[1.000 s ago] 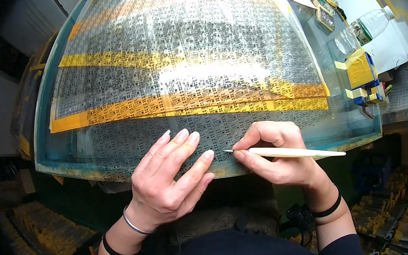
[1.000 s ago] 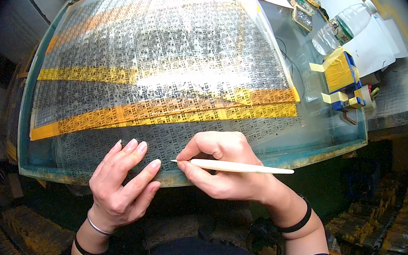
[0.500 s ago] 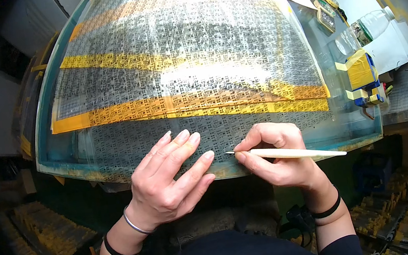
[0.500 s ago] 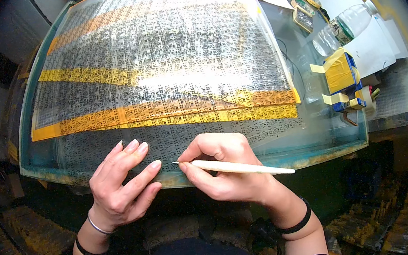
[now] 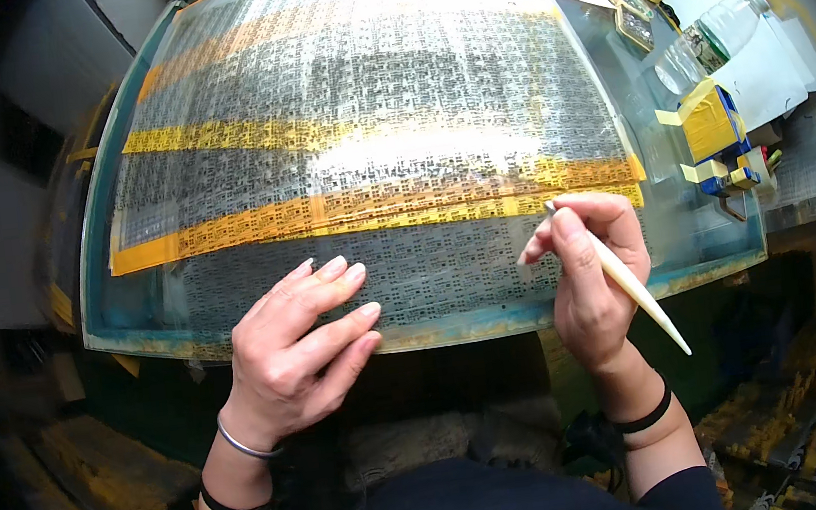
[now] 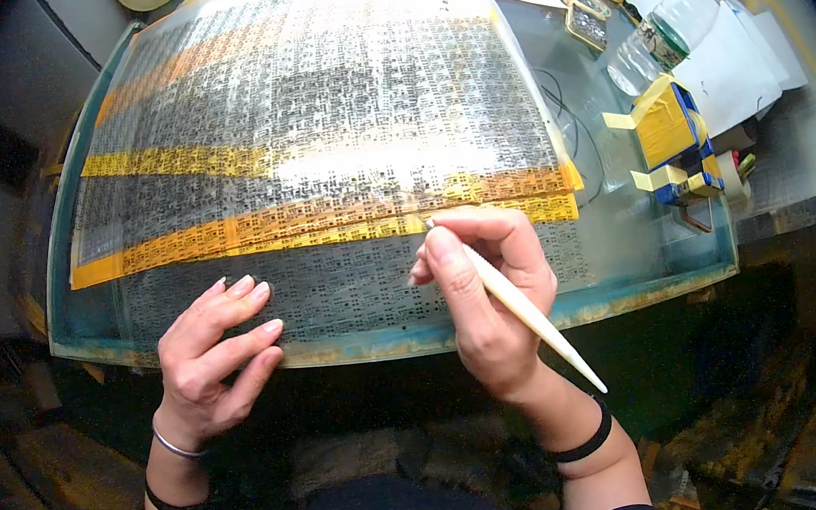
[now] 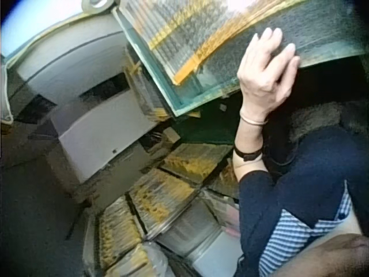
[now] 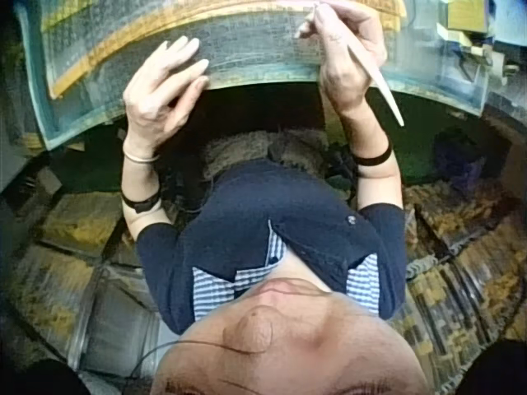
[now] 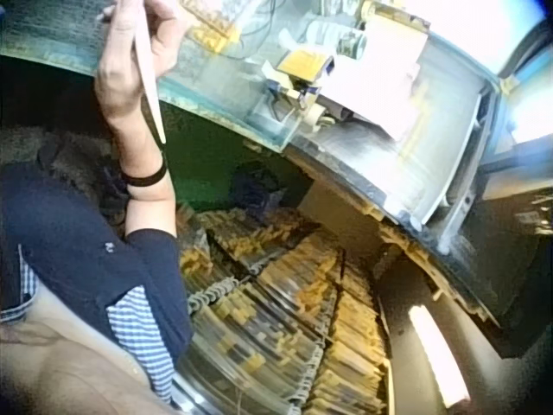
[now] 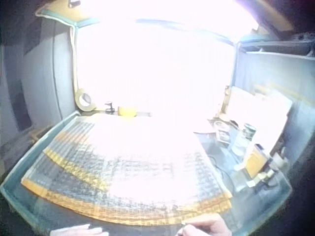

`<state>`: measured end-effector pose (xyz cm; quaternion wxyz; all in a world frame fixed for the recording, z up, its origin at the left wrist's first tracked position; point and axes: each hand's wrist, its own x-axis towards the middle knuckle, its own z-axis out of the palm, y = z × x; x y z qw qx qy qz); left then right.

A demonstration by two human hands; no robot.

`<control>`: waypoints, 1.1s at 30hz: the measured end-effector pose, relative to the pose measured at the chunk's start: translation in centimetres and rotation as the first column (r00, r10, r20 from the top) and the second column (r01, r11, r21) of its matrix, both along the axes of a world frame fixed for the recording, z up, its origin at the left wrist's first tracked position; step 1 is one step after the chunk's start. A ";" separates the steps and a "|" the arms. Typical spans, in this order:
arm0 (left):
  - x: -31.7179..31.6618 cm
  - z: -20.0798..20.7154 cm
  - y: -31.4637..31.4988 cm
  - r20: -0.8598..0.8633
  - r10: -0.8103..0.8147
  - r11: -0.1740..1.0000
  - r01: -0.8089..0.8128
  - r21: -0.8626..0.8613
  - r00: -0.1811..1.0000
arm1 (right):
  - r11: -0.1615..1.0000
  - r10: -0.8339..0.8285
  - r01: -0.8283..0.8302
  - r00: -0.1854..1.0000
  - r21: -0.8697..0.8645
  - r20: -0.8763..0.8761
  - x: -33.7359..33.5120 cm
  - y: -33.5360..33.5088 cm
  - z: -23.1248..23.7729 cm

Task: Peel off the protective film from a translucent patterned sheet using a scraping tool.

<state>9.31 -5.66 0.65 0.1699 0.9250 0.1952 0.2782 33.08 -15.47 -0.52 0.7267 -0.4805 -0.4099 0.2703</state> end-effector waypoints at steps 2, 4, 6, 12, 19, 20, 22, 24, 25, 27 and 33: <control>0.0 0.0 0.0 0.016 0.025 1.000 -0.025 -0.014 1.000 | 0.999 -0.025 0.026 0.999 0.020 -0.037 0.2 0.1 -0.1; 0.3 0.3 -0.1 0.024 0.049 0.999 -0.049 -0.021 0.999 | 0.999 -0.048 0.050 0.994 0.019 -0.094 0.5 0.2 -0.3; 0.7 0.3 -0.3 0.044 0.090 0.996 -0.091 0.002 0.995 | 0.997 -0.060 0.070 0.982 0.045 -0.181 0.8 0.3 -0.4; 1.7 0.9 -1.3 0.067 0.158 0.985 -0.162 0.063 0.985 | 0.955 -0.183 0.237 0.944 0.177 -0.274 3.8 -1.0 0.3; 0.1 0.5 -1.5 -0.137 0.170 0.985 -0.169 0.020 0.976 | 0.911 -0.410 0.413 0.903 -0.003 -0.125 9.9 -4.8 1.0; 0.0 0.5 -1.5 -0.147 0.183 0.983 -0.183 0.014 0.972 | 0.917 -0.395 0.398 0.911 0.003 -0.116 10.0 -5.0 0.7; -0.3 0.4 -1.2 -0.162 0.186 0.982 -0.189 -0.008 0.969 | 0.922 -0.387 0.388 0.918 -0.006 -0.082 9.9 -5.1 -0.2; -0.1 0.4 -1.1 -0.152 0.201 0.978 -0.206 -0.022 0.968 | 0.938 -0.346 0.346 0.937 0.002 -0.052 10.0 -5.0 -0.4; -0.1 0.2 -1.0 -0.138 0.207 0.977 -0.213 -0.025 0.968 | 0.941 -0.337 0.337 0.940 -0.007 -0.041 10.0 -4.9 -0.6; -0.2 0.2 -0.6 -0.128 0.206 0.977 -0.210 -0.021 0.970 | 0.945 -0.327 0.327 0.945 -0.017 -0.010 10.0 -4.6 -0.5; -0.1 -0.4 -0.1 -0.133 0.203 0.978 -0.209 -0.026 0.970 | 0.942 -0.334 0.334 0.936 0.020 0.110 10.4 -4.9 -1.7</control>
